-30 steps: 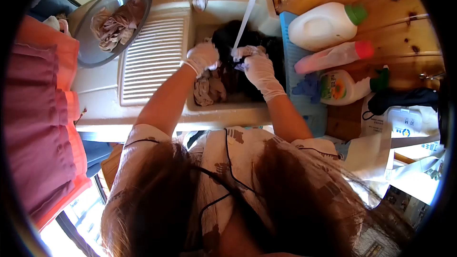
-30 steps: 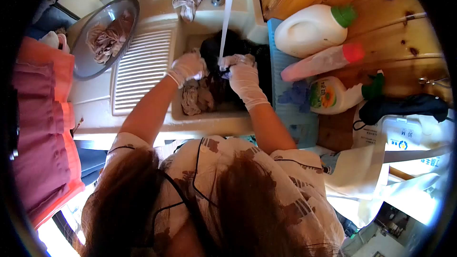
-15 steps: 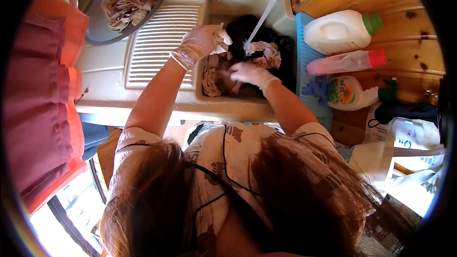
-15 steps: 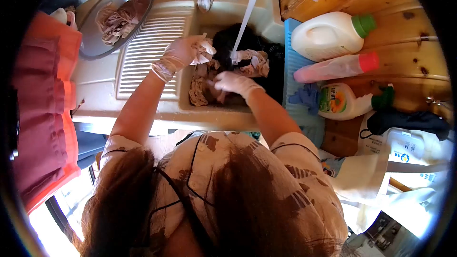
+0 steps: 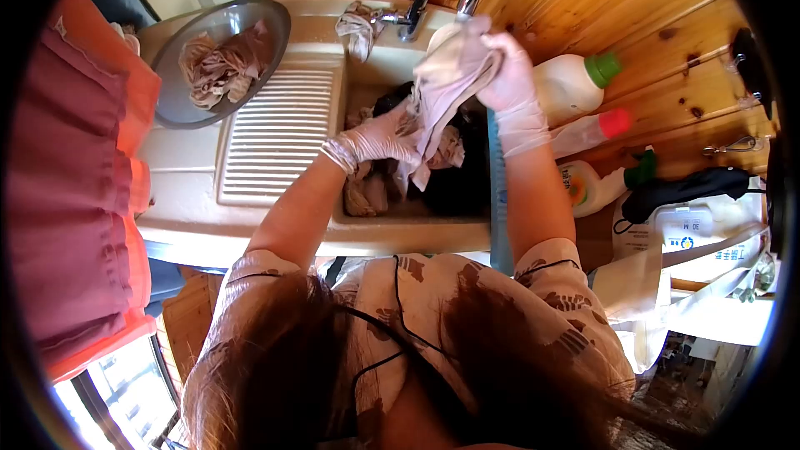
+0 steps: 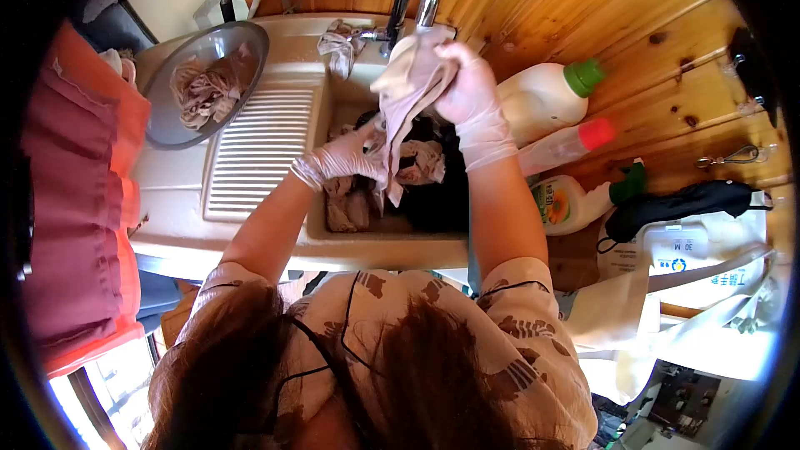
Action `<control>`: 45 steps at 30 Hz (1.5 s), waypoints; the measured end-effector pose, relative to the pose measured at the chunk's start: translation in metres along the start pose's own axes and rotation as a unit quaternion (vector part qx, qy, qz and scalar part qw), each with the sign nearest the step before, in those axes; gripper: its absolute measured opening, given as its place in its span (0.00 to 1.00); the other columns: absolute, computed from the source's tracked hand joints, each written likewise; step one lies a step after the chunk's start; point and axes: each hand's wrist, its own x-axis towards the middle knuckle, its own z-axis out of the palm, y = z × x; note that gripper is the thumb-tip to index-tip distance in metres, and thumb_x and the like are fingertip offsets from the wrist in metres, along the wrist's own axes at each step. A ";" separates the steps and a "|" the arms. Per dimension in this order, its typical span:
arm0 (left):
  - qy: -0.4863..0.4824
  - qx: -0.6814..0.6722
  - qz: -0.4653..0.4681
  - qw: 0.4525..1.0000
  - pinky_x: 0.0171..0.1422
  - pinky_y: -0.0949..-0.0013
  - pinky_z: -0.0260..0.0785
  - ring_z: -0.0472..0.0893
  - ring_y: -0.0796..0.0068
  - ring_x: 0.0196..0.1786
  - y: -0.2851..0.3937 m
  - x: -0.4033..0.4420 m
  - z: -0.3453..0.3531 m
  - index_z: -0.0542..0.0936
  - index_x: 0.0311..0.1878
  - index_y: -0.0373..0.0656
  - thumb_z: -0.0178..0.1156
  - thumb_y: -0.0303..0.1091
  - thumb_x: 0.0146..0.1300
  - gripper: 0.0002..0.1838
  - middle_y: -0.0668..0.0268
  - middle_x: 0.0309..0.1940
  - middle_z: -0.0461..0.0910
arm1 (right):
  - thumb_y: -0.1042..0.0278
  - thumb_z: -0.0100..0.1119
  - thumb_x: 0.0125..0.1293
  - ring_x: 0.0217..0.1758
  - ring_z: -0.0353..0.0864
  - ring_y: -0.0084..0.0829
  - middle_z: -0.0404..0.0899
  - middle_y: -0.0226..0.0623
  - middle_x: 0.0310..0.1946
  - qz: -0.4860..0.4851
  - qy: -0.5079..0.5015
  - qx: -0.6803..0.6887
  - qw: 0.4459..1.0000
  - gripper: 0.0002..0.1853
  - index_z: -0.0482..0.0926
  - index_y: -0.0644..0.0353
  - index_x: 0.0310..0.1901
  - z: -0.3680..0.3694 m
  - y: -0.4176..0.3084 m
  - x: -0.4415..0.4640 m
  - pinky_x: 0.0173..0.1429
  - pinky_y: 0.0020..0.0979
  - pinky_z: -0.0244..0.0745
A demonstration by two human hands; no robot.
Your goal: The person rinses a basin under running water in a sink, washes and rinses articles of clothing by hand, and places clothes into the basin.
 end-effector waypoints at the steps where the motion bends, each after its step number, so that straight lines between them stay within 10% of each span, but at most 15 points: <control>1: -0.010 0.041 -0.013 0.999 0.61 0.68 0.66 0.73 0.71 0.56 -0.019 0.007 0.003 0.63 0.66 0.40 0.76 0.35 0.44 0.45 0.60 0.54 0.75 | 0.69 0.49 0.58 0.45 0.80 0.39 0.80 0.43 0.39 -0.024 0.014 0.011 1.000 0.14 0.75 0.68 0.42 0.005 -0.012 0.001 0.58 0.42 0.74; 8: 0.038 -0.712 -0.021 0.701 0.48 0.61 0.76 0.80 0.69 0.32 -0.049 0.036 -0.014 0.70 0.57 0.35 0.57 0.46 0.65 0.26 0.59 0.41 0.81 | 0.69 0.45 0.59 0.48 0.80 0.41 0.78 0.48 0.43 -0.049 0.030 0.022 0.998 0.18 0.71 0.69 0.49 -0.055 0.008 0.005 0.56 0.44 0.78; 12: 0.014 -0.655 0.113 0.747 0.69 0.52 0.57 0.65 0.58 0.63 -0.015 0.046 -0.012 0.61 0.65 0.41 0.42 0.60 0.66 0.35 0.57 0.61 0.67 | 0.74 0.49 0.57 0.47 0.79 0.38 0.79 0.41 0.44 0.005 0.129 -0.127 0.983 0.17 0.74 0.66 0.49 -0.082 0.066 -0.016 0.56 0.37 0.75; 14: 0.015 -0.673 0.135 0.727 0.71 0.53 0.55 0.64 0.56 0.66 -0.022 0.062 -0.016 0.61 0.65 0.43 0.38 0.61 0.67 0.34 0.59 0.63 0.66 | 0.73 0.50 0.59 0.47 0.79 0.37 0.79 0.40 0.43 -0.077 0.243 -0.448 0.857 0.18 0.72 0.64 0.53 -0.095 0.080 -0.013 0.55 0.34 0.74; 16: 0.037 -0.675 0.126 0.726 0.70 0.54 0.56 0.65 0.56 0.64 -0.020 0.071 -0.017 0.62 0.65 0.44 0.38 0.58 0.67 0.32 0.60 0.62 0.67 | 0.69 0.51 0.62 0.46 0.79 0.34 0.78 0.38 0.42 -0.286 0.280 -0.764 0.507 0.23 0.68 0.62 0.60 -0.121 0.094 -0.003 0.53 0.31 0.74; 20: 0.023 -0.693 0.117 0.711 0.68 0.58 0.58 0.66 0.57 0.64 -0.020 0.090 0.002 0.63 0.64 0.46 0.42 0.49 0.66 0.27 0.60 0.61 0.68 | 0.68 0.47 0.68 0.40 0.79 0.32 0.79 0.42 0.38 -0.192 0.110 -0.547 0.807 0.18 0.68 0.66 0.57 -0.050 0.092 0.019 0.43 0.32 0.76; 21: 0.131 -0.275 0.084 0.949 0.68 0.58 0.58 0.66 0.57 0.63 0.003 0.086 0.006 0.64 0.64 0.46 0.42 0.49 0.66 0.27 0.60 0.60 0.68 | 0.66 0.46 0.69 0.38 0.79 0.32 0.79 0.41 0.37 -0.228 0.089 -0.561 0.791 0.18 0.66 0.66 0.58 -0.054 0.089 0.035 0.42 0.31 0.75; 22: 0.208 0.210 0.031 0.955 0.68 0.58 0.58 0.66 0.58 0.63 0.026 0.078 0.010 0.64 0.64 0.46 0.42 0.49 0.66 0.26 0.61 0.60 0.68 | 0.66 0.46 0.70 0.38 0.78 0.30 0.78 0.40 0.37 -0.213 0.106 -0.549 0.801 0.19 0.66 0.64 0.59 -0.057 0.095 0.040 0.41 0.30 0.75; 23: 0.235 0.644 -0.030 0.728 0.68 0.58 0.58 0.66 0.58 0.63 0.041 0.070 0.013 0.64 0.63 0.47 0.43 0.49 0.66 0.26 0.61 0.60 0.68 | 0.66 0.46 0.71 0.37 0.78 0.29 0.78 0.39 0.37 -0.198 0.123 -0.537 0.811 0.19 0.66 0.61 0.60 -0.057 0.100 0.045 0.41 0.30 0.74; 25: 0.258 0.722 0.078 0.638 0.68 0.59 0.57 0.64 0.58 0.65 -0.001 0.077 0.005 0.65 0.64 0.48 0.40 0.54 0.67 0.27 0.62 0.62 0.67 | 0.67 0.47 0.71 0.38 0.74 0.26 0.76 0.35 0.36 -0.071 0.228 -0.453 0.859 0.20 0.67 0.52 0.64 -0.048 0.122 0.041 0.43 0.27 0.72; 29: 0.238 0.774 -0.005 0.586 0.69 0.59 0.53 0.61 0.60 0.67 -0.005 0.073 0.016 0.64 0.66 0.50 0.42 0.55 0.66 0.29 0.63 0.64 0.64 | 0.57 0.37 0.74 0.42 0.80 0.45 0.75 0.50 0.46 -0.405 0.169 -0.773 0.459 0.19 0.70 0.61 0.56 -0.079 0.162 0.051 0.44 0.39 0.77; 31: 0.218 0.799 -0.049 0.559 0.70 0.59 0.51 0.59 0.61 0.68 -0.010 0.069 0.018 0.63 0.67 0.51 0.42 0.56 0.66 0.30 0.64 0.65 0.63 | 0.62 0.49 0.70 0.52 0.78 0.35 0.78 0.43 0.47 -0.181 0.154 -0.624 0.745 0.23 0.63 0.61 0.64 -0.045 0.121 0.044 0.53 0.30 0.75; 34: 0.205 0.189 0.089 0.956 0.67 0.63 0.58 0.68 0.60 0.61 -0.115 0.097 0.008 0.66 0.63 0.47 0.44 0.55 0.65 0.29 0.63 0.59 0.70 | 0.55 0.37 0.74 0.35 0.80 0.45 0.76 0.52 0.39 -0.100 0.094 -0.575 0.806 0.18 0.70 0.59 0.51 -0.123 0.142 0.082 0.35 0.44 0.76; 39: 0.173 -0.688 0.187 0.680 0.70 0.54 0.53 0.62 0.50 0.66 -0.056 0.076 0.014 0.61 0.67 0.48 0.40 0.57 0.67 0.32 0.61 0.64 0.65 | 0.48 0.35 0.72 0.75 0.41 0.53 0.54 0.57 0.68 -0.083 0.145 -0.801 0.575 0.31 0.52 0.58 0.70 -0.050 0.165 0.036 0.74 0.45 0.44; 45: 0.385 -0.041 0.123 0.914 0.51 0.61 0.68 0.76 0.64 0.45 -0.074 0.089 0.031 0.73 0.49 0.50 0.46 0.54 0.65 0.20 0.67 0.41 0.76 | 0.54 0.41 0.70 0.47 0.74 0.55 0.76 0.56 0.36 -0.141 0.250 -0.701 0.652 0.22 0.73 0.69 0.46 -0.129 0.119 0.079 0.47 0.45 0.69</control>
